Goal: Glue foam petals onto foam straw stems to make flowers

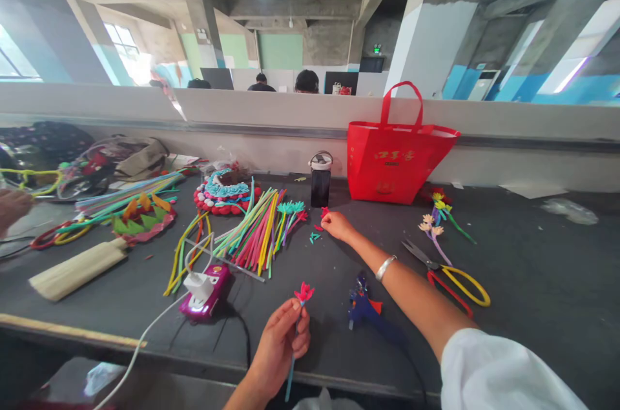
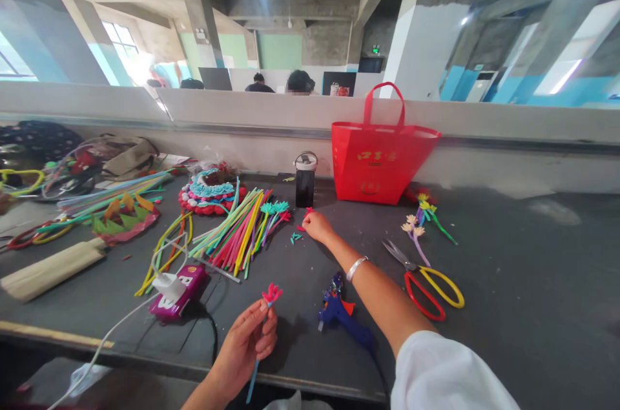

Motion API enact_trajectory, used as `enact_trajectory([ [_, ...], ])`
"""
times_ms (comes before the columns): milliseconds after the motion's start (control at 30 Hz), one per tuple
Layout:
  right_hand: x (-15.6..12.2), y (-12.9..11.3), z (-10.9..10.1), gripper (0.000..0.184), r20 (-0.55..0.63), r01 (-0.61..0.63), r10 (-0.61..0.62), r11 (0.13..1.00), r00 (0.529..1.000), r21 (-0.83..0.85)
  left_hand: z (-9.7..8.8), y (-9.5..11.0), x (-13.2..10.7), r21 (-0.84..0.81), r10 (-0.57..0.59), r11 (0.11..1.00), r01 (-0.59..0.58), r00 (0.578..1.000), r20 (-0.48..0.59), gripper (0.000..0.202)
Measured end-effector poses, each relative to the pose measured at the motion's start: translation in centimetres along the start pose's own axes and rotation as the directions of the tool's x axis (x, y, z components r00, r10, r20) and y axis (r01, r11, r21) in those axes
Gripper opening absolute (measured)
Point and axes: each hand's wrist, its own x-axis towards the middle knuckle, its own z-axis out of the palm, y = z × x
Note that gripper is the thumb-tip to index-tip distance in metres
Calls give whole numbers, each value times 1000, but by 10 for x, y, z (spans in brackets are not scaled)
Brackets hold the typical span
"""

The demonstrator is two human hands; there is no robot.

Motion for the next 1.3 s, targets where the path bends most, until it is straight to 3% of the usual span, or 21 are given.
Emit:
enact_trajectory([
  [133,10,-11,9,30,74,-99,105,992,992,-80,-1,0,0,10,4,1000,-4,1000,-1,28],
  [267,9,-8,9,30,123,-116,125,990,985,-82,-2,1,1,4,-3,1000,3,1000,-6,28],
  [533,-28,13,-8,32,110,-65,52,991,993,118,5,5,0,8,3,1000,-3,1000,-26,27],
  [800,-59,17,-22,30,62,-54,36,943,997,328,17,4,7,24,-3,1000,4,998,-55,23],
  [1000,-78,11,-26,25,22,-95,97,872,995,480,37,4,13,-40,-41,998,38,997,-69,18],
  [1167,-106,-4,-33,14,-37,-50,98,756,994,652,60,13,13,-170,-106,981,92,992,-70,12],
  [1300,-146,-26,-48,27,-62,31,25,647,998,762,78,20,6,-242,-168,959,145,983,-75,13],
])
